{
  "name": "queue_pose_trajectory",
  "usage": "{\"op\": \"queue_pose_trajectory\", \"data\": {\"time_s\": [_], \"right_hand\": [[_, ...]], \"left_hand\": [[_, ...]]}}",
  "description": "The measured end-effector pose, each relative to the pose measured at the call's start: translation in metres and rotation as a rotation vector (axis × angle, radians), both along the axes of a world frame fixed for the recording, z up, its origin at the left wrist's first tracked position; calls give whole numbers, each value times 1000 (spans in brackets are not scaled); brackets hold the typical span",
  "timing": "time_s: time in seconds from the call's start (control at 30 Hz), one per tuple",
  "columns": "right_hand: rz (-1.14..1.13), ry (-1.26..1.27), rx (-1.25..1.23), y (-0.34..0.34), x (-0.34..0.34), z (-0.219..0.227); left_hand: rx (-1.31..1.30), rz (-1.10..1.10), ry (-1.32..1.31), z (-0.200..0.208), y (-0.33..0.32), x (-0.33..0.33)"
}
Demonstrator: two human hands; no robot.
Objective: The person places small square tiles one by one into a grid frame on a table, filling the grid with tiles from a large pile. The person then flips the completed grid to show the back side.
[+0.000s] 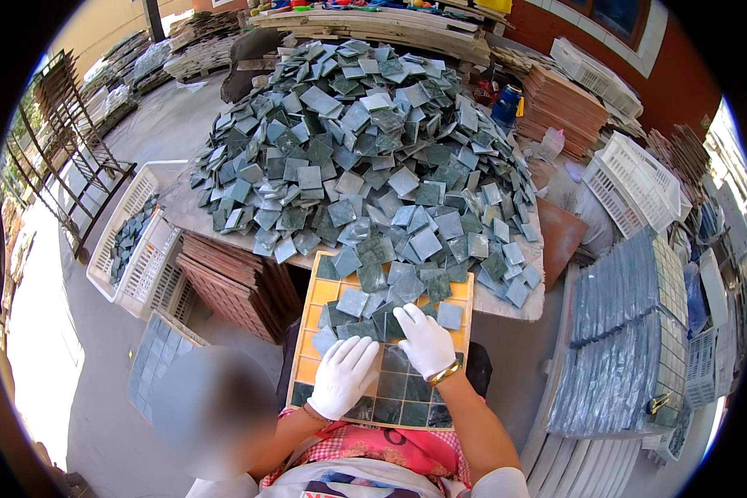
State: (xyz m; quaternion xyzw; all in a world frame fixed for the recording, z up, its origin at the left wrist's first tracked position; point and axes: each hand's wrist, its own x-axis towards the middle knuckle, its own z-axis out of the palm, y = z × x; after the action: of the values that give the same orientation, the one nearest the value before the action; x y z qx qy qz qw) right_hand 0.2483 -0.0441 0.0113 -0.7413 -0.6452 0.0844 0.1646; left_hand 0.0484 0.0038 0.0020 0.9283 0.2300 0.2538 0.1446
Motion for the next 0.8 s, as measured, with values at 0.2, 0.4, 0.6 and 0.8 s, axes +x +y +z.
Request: {"op": "queue_pose_trajectory", "data": {"time_s": [0.2,0.4,0.6,0.8], "right_hand": [[43,9,133,11,1,-4],[92,152,-127,-35,-55,17],[150,148,-90,-44,-77,-12],[229,143,-168,-42,-68,-7]], "left_hand": [[-116,174,156,-10,38,3],[-218,-4,-10,9,50,-38],[-371,-172,210,-16,36,-97],[-404,-191,152,-25,31,-95]]}}
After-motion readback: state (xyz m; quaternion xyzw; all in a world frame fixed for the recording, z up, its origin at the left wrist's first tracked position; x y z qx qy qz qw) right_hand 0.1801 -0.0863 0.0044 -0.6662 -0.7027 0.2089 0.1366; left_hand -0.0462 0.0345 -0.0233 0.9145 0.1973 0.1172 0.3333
